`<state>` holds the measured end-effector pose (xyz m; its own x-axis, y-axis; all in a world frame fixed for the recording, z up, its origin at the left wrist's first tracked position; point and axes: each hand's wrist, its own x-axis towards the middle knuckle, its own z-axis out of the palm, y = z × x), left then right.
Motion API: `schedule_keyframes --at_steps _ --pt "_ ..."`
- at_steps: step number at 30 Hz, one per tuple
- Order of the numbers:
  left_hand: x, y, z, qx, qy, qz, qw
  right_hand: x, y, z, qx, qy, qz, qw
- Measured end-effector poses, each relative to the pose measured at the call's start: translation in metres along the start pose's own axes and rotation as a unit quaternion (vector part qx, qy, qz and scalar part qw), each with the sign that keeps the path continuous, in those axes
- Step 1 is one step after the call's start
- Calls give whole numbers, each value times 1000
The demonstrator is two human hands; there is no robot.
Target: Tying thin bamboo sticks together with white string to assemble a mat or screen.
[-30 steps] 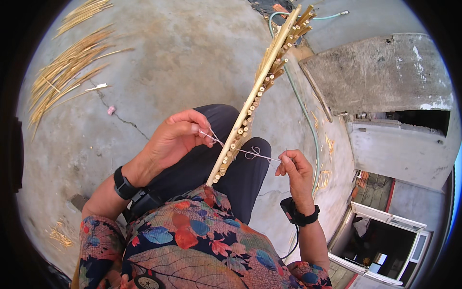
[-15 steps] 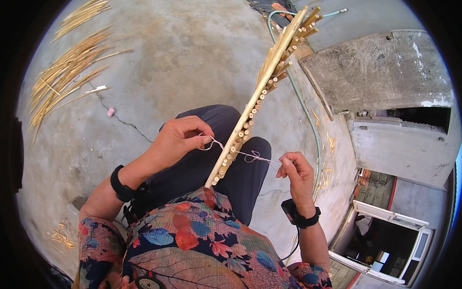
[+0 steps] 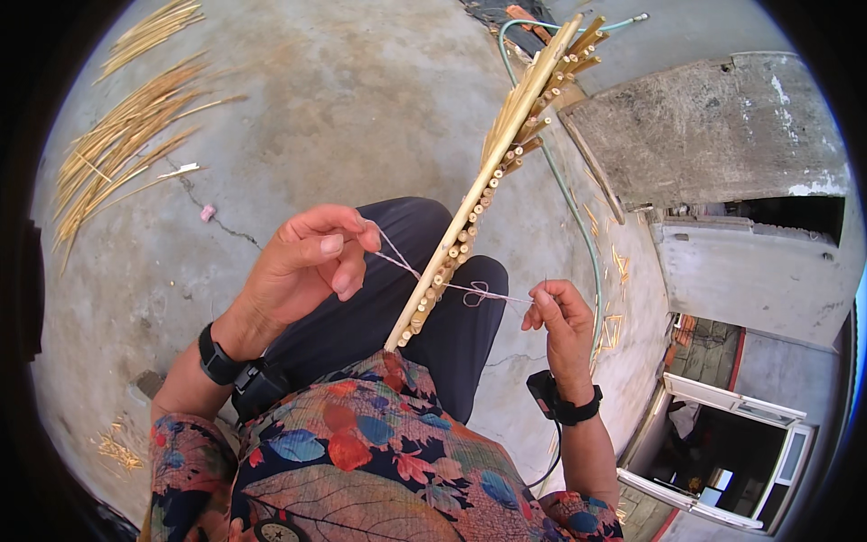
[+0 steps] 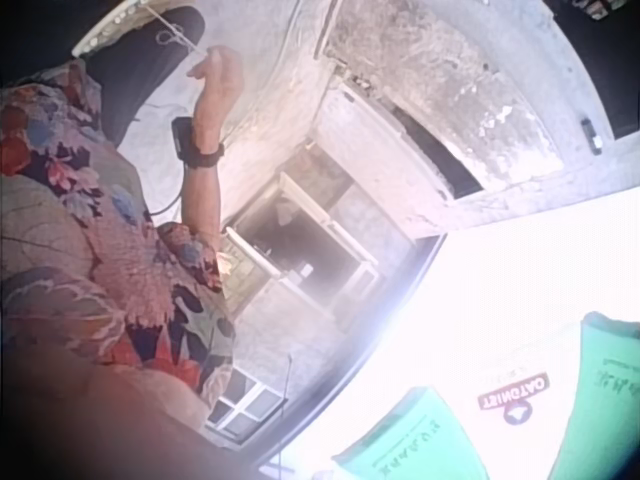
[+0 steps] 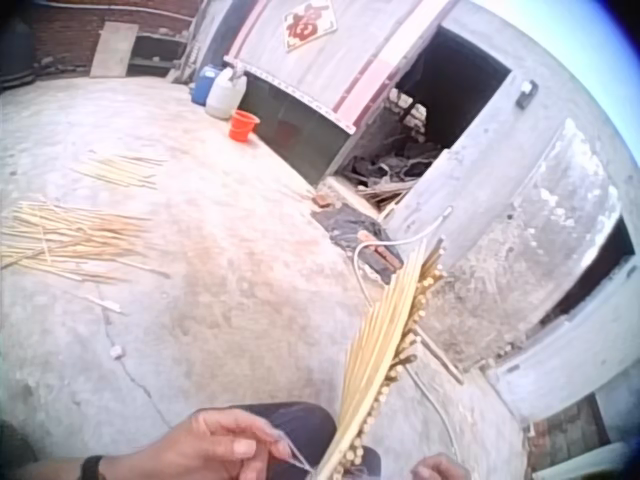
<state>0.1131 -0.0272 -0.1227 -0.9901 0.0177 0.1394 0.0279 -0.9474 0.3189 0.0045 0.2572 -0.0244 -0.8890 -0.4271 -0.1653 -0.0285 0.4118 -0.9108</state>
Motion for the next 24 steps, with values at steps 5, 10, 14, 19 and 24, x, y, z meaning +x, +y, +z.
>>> schedule_keyframes --at_steps 5,10,14,19,24 --pt "4 -3 17 433 22 39 900 -2 1 -1 5 -4 6 1000" --pt "-8 -13 10 790 58 97 603 -6 -2 -4 -8 11 -18 1000" --pt "-12 13 29 616 -28 -170 769 5 -30 -19 2 97 -169 981" --pt "-6 0 19 418 -27 -52 907 22 -48 -41 45 150 -217 964" --pt "11 -10 21 418 -22 -34 907 16 -56 -66 137 159 -223 952"
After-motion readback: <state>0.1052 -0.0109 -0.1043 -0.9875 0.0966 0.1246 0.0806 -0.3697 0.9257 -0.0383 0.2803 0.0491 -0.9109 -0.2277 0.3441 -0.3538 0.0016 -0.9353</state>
